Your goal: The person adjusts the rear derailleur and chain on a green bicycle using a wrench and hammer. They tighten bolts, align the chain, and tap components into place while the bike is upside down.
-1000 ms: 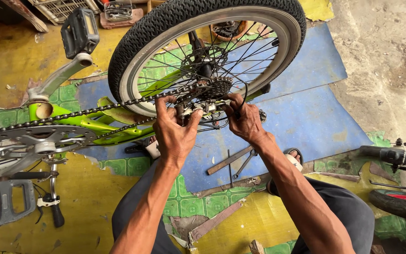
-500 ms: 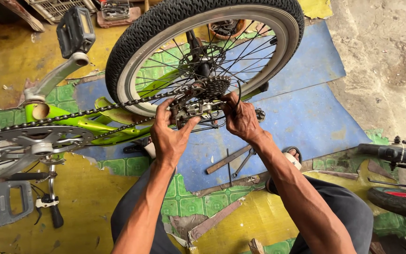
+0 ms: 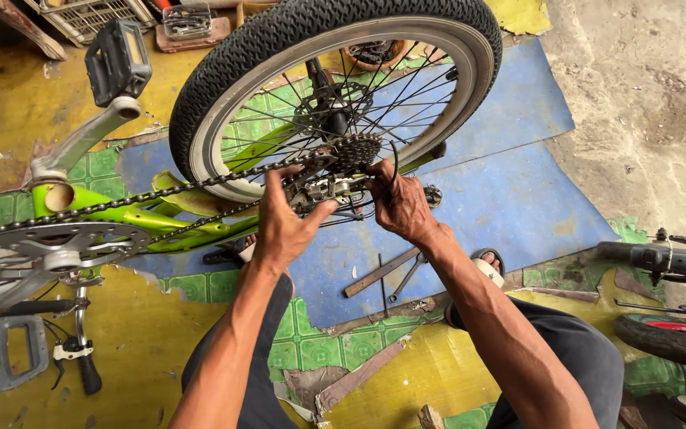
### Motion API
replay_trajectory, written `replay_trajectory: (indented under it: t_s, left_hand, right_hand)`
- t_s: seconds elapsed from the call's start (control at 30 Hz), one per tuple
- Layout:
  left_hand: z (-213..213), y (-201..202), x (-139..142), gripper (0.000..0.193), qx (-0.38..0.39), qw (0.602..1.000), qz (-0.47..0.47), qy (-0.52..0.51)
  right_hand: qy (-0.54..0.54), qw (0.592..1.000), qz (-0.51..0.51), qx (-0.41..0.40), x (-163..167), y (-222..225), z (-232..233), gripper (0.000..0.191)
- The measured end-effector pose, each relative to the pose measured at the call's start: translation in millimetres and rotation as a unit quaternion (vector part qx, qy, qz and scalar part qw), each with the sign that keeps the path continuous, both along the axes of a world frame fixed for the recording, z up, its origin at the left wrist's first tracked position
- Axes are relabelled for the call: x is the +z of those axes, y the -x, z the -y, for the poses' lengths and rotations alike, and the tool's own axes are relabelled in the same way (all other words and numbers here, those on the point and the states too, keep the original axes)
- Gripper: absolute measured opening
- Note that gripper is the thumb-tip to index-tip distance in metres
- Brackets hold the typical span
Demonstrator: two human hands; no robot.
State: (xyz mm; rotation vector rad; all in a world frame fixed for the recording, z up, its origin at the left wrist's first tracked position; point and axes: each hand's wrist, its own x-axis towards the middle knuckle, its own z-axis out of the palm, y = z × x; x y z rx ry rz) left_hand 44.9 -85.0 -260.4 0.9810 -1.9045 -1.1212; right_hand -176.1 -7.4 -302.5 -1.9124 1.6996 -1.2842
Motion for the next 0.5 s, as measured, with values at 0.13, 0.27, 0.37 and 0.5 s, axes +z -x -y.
replay_trajectory:
  t_s: [0.13,0.27,0.37,0.5]
  left_hand:
    - [-2,14,-1,0.078,0.039,0.989,0.073,0.123]
    - [-2,19,1,0.078,0.050,0.986,0.100,0.124]
    - [-4,23,3,0.081,0.065,0.987,0.100,0.108]
    - [-7,31,8,0.075,0.083,0.992,0.065,0.070]
  right_hand:
    - [-0.006,1.000,0.014,-0.002,2,-1,0,0.022]
    - [0.015,0.999,0.041,0.001,3,-3,0,0.022]
    - [-0.019,0.998,0.059,-0.002,3,-3,0,0.020]
    - [0.003,0.998,0.065,0.003,4,-2,-2,0.021]
